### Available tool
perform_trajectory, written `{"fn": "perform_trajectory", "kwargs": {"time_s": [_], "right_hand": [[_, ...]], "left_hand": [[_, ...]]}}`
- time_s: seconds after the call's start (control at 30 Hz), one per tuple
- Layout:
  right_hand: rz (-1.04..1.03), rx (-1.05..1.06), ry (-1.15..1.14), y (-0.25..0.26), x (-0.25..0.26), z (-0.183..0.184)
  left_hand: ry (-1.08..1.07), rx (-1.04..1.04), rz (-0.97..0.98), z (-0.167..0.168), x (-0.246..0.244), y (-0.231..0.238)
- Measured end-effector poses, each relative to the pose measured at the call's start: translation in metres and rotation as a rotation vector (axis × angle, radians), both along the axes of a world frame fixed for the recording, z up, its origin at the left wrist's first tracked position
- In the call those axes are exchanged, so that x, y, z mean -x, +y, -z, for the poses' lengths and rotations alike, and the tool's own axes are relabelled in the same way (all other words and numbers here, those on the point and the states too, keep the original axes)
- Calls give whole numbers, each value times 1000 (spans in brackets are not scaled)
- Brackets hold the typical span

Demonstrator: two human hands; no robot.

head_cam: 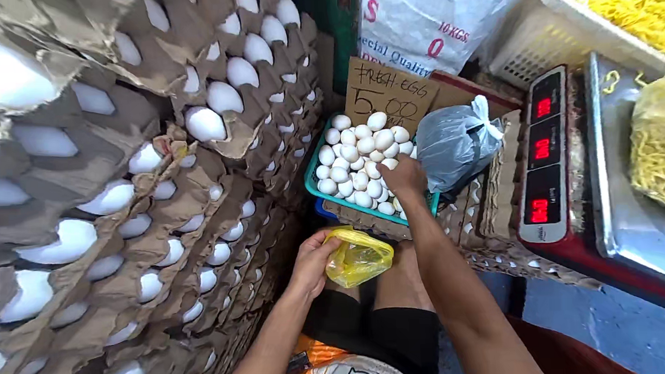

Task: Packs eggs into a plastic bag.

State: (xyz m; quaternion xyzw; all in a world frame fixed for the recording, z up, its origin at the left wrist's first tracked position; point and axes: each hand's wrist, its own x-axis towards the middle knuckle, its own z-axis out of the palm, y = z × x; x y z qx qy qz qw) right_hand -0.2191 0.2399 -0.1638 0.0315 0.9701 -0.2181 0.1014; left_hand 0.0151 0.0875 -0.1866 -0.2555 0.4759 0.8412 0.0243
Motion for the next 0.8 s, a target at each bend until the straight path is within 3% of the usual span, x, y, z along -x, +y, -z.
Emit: {"fn": "perform_trajectory", "kwargs": {"time_s": [0.3, 0.43, 0.57, 0.67, 0.73, 0.8], "right_hand": [[25, -27, 181, 13, -12, 11], [-35, 356, 137, 35, -44, 4], [-255, 908, -367, 34, -115, -30], [-416, 955, -838, 24, -157, -13], [-238, 922, -986, 19, -177, 16], [94, 970, -1007, 13, -188, 36]], "left_hand": [[-94, -79, -156, 33, -1, 0], [-140, -47, -196, 50, -11, 3], [-163, -3, -145, 57, -10, 13], [-166, -8, -97, 53, -14, 22], [-145, 31, -84, 56, -25, 25], [-100, 154, -82, 62, -38, 29]]}}
